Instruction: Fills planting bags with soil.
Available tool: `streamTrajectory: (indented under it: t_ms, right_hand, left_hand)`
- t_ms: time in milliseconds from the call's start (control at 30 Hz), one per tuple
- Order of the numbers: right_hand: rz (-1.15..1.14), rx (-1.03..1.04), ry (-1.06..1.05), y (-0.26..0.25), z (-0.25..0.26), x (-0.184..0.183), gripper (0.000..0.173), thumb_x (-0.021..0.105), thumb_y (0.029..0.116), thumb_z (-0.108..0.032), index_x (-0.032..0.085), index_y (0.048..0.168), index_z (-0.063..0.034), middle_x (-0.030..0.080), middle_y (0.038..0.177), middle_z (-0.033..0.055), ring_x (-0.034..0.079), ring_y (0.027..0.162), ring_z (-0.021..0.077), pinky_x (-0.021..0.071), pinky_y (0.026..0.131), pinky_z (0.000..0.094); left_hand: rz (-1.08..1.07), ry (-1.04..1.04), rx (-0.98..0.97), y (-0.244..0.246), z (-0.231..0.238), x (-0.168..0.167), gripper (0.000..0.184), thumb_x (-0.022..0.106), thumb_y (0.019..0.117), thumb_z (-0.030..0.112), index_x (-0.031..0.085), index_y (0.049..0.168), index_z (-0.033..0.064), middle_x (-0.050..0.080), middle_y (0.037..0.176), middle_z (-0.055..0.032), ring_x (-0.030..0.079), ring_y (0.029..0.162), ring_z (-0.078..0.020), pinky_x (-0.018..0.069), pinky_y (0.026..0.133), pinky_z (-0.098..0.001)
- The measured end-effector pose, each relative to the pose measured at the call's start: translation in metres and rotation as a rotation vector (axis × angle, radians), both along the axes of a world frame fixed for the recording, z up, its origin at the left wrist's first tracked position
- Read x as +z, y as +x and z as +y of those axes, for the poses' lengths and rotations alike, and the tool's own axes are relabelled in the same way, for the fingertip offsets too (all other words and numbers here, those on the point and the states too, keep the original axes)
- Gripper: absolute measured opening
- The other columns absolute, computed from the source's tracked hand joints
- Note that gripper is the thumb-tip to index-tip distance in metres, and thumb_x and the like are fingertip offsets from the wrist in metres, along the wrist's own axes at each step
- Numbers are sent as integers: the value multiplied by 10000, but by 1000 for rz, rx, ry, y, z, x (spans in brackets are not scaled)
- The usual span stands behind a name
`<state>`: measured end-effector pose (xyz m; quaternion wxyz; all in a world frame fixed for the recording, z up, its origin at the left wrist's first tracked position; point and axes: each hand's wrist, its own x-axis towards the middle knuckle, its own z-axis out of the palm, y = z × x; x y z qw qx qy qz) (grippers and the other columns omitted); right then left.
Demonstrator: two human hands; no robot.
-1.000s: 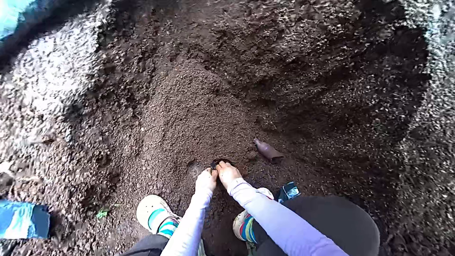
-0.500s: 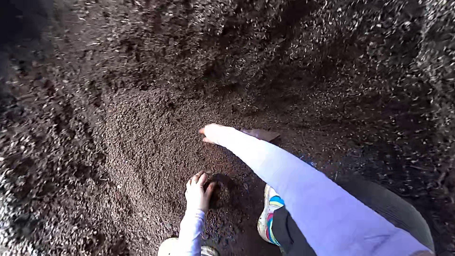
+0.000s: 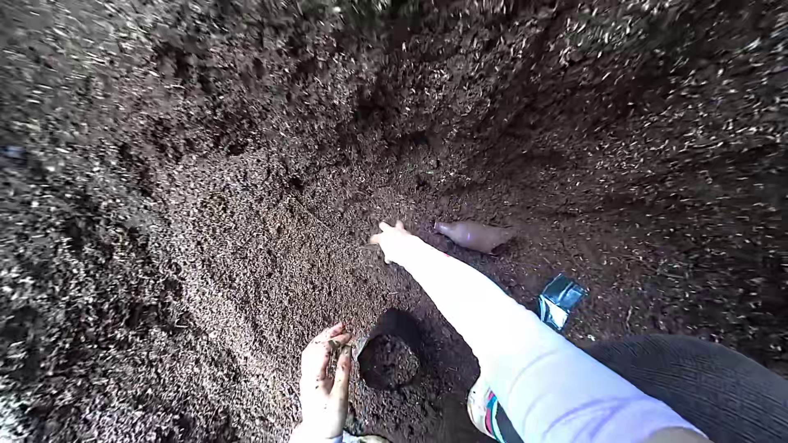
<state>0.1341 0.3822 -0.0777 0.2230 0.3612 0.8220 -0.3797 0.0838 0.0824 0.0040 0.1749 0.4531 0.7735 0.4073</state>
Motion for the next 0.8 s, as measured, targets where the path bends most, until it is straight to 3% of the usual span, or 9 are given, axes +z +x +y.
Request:
streamTrajectory:
  t_ms: [133, 233, 300, 400, 467, 533, 600, 667, 800]
  right_hand:
    - [-41, 137, -86, 19, -5, 33, 753, 783, 914, -192, 423, 1570, -113, 429, 1564, 261, 388, 1467, 438, 328, 1157, 653]
    - [69, 110, -216, 41, -38, 93, 797, 774, 930, -196, 352, 1596, -76, 392, 1603, 232, 361, 1499, 383, 276, 1212, 596]
    - [174, 10, -323, 53, -71, 133, 785, 773, 920, -134, 362, 1584, -66, 413, 1589, 224, 406, 1472, 356, 318, 1203, 550]
    - [328, -157, -495, 70, -119, 158, 777, 780, 885, -85, 393, 1558, -70, 461, 1530, 239, 505, 1374, 329, 435, 1120, 503]
    - [390, -307, -550, 80, -148, 157, 818, 784, 887, -95, 352, 1581, -69, 364, 1607, 231, 419, 1454, 316, 386, 1171, 492]
    - [404, -379, -465, 86, -170, 141, 797, 783, 909, -168, 360, 1576, -61, 335, 1628, 221, 377, 1488, 313, 348, 1206, 484]
    - [356, -296, -257, 89, -182, 124, 668, 763, 931, -218, 472, 1503, -31, 386, 1587, 227, 403, 1461, 337, 345, 1206, 484]
    - [313, -177, -75, 91, -192, 119, 519, 686, 968, -164, 542, 1451, -39, 407, 1579, 219, 389, 1473, 349, 322, 1223, 477]
    - [181, 61, 159, 92, -211, 116, 455, 546, 1033, -85, 529, 1487, -69, 404, 1602, 189, 321, 1526, 333, 253, 1266, 440]
  left_hand:
    - [118, -170, -31, 16, -17, 1, 259, 574, 948, 210, 790, 1041, 103, 694, 1305, -128, 622, 1244, -302, 440, 1073, -500]
    - [-49, -365, 14, 44, -16, 2, 323, 593, 1004, 286, 734, 1253, 136, 569, 1459, -191, 545, 1357, -345, 458, 1102, -504]
    - [-160, -401, 50, 56, -12, 0, 449, 599, 1008, 315, 629, 1421, 141, 530, 1504, -192, 500, 1405, -332, 417, 1150, -496]
    - [-264, -423, 81, 61, -5, 2, 559, 640, 967, 169, 515, 1502, 66, 524, 1513, -194, 489, 1420, -321, 374, 1194, -490]
    - [-311, -451, 85, 57, -2, 8, 561, 640, 942, 47, 516, 1488, 34, 527, 1514, -185, 498, 1418, -295, 370, 1201, -468]
    - [-366, -415, 80, 54, -5, 6, 595, 646, 922, 12, 505, 1499, 41, 530, 1525, -156, 512, 1410, -263, 378, 1199, -453]
    - [-406, -386, 80, 54, -9, 3, 622, 662, 916, 22, 485, 1512, 39, 536, 1517, -163, 529, 1394, -265, 389, 1188, -466]
    - [-425, -387, 84, 54, -11, 4, 647, 669, 923, 41, 452, 1533, 37, 518, 1530, -173, 512, 1410, -269, 375, 1197, -462]
    - [-435, -376, 75, 55, -17, 3, 690, 670, 920, 55, 418, 1563, 70, 479, 1568, -160, 479, 1442, -260, 353, 1216, -449]
